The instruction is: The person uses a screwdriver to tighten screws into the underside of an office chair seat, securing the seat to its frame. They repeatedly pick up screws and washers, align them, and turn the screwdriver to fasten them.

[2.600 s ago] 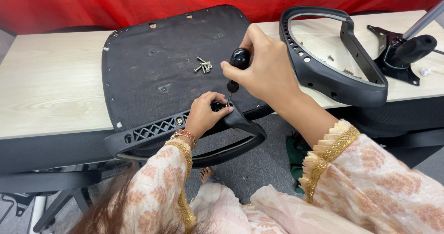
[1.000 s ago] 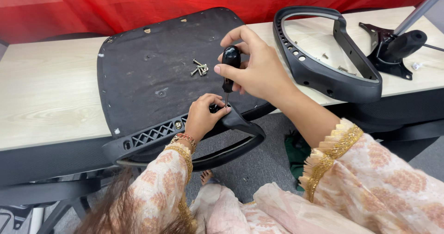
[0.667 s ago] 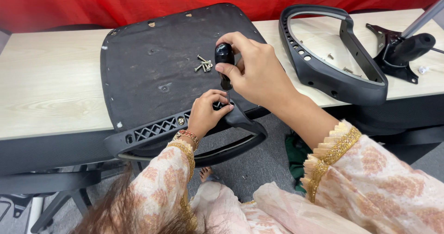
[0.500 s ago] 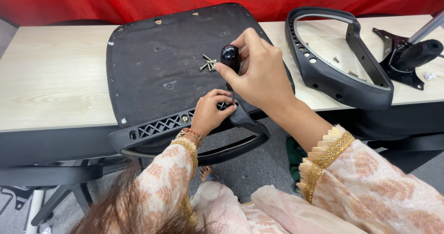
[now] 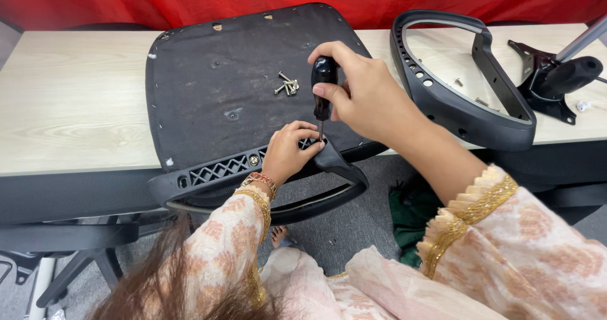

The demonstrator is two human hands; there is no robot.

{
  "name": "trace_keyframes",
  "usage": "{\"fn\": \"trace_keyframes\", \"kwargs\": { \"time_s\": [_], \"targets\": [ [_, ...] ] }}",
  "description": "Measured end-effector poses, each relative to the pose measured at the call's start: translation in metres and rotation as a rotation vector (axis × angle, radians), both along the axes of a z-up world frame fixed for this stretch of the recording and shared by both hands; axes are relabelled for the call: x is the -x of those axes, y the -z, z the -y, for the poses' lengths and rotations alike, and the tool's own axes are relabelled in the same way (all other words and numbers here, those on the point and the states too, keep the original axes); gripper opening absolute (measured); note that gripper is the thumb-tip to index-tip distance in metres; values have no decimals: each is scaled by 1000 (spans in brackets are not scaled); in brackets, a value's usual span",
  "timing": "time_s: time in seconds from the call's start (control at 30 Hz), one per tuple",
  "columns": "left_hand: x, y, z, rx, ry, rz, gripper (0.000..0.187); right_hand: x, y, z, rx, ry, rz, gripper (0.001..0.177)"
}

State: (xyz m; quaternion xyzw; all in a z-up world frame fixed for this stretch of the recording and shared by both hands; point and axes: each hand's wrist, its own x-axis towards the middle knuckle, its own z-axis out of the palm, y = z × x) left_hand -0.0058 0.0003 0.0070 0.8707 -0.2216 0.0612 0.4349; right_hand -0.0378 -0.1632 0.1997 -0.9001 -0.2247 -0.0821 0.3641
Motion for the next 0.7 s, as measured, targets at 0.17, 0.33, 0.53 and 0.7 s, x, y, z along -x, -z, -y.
{"fn": "trace_keyframes", "kwargs": {
  "time_s": [0.17, 0.33, 0.53, 0.7],
  "targets": [
    [-1, 0, -2, 39, 6, 2, 22, 2, 13, -5, 39, 137, 326, 34],
    [1, -4, -4, 35, 43, 44, 25, -1, 20, -4, -17, 175, 489, 39],
    [21, -7, 6, -214, -121, 482, 22, 0, 6, 3, -93, 123, 94, 39],
    [19, 8, 24, -19, -225, 125, 19, 4, -15, 4, -194, -44, -226, 35]
  ]
}}
